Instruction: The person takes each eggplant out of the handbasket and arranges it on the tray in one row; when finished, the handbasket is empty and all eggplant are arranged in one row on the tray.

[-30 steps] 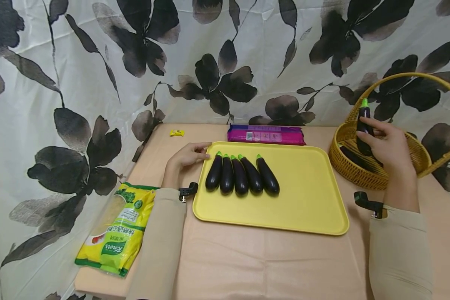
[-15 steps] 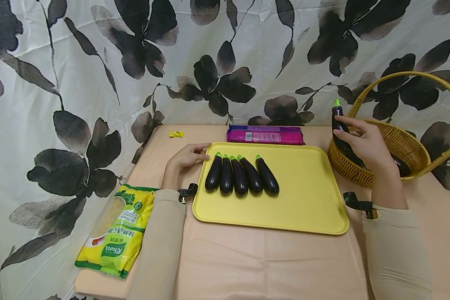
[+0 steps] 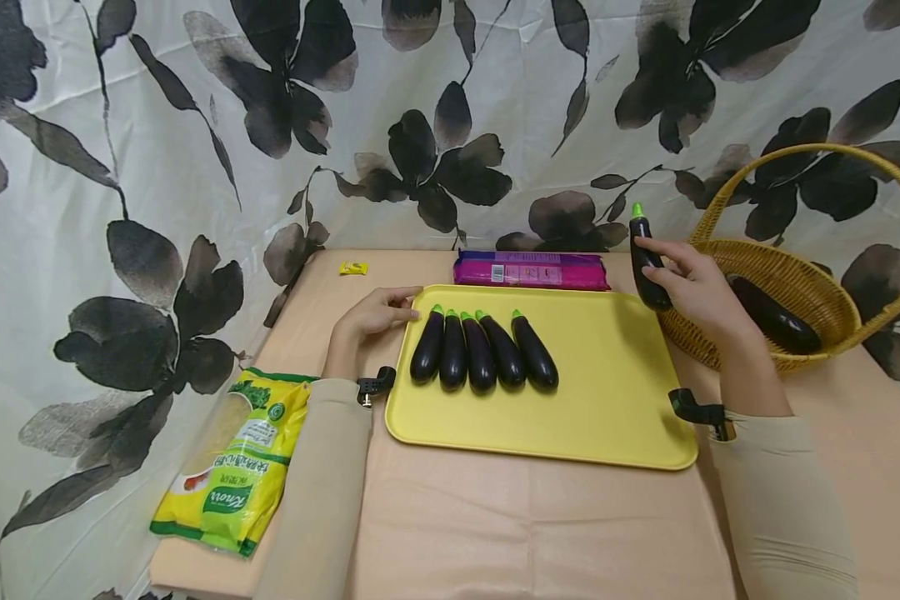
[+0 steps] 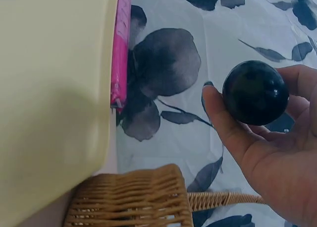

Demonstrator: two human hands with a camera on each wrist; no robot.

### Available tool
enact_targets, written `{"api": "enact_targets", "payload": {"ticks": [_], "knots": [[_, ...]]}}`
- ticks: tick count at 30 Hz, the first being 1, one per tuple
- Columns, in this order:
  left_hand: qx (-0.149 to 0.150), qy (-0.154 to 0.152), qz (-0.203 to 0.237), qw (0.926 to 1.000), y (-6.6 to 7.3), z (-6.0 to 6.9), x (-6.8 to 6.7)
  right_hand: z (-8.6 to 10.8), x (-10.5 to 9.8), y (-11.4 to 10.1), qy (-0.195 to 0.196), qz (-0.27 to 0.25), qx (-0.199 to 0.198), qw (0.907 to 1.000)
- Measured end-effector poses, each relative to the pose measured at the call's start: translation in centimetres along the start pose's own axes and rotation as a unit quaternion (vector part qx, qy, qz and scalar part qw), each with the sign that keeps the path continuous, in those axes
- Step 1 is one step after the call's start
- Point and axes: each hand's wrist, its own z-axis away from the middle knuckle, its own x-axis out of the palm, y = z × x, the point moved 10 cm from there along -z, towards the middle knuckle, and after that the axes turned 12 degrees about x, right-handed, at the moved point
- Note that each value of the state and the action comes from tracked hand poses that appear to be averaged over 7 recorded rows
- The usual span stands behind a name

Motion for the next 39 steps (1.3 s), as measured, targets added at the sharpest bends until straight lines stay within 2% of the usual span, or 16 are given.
{"api": "enact_targets", "payload": {"ticks": [7, 14, 20, 26, 36, 39], "knots": [[-0.002, 0.000, -0.007, 1.0000, 0.0, 0.0, -0.1, -0.1, 1.4, -0.7, -0.021, 0.018, -0.020, 0.9994], [0.014, 0.024, -0.011, 0.9996, -3.8, -1.3, -0.3, 0.0, 2.7, -1.6, -0.037, 0.058, -0.056, 0.9961], [0.004, 0.023, 0.003, 0.9997, -3.9, -1.2, -0.2, -0.2, 4.2, -1.2, -0.083, 0.049, -0.040, 0.9945], [0.002, 0.020, 0.011, 0.9997, -3.8, -1.1, 0.0, -0.3, 5.0, -0.7, -0.098, 0.084, -0.018, 0.9915], [0.012, 0.028, -0.001, 0.9995, -3.6, -1.2, -0.1, -0.2, 6.1, -0.7, -0.123, 0.086, -0.024, 0.9883], [0.011, 0.028, -0.002, 0.9995, -3.5, -1.1, -0.1, -0.3, 6.6, -0.9, -0.129, 0.094, -0.038, 0.9864]]}}
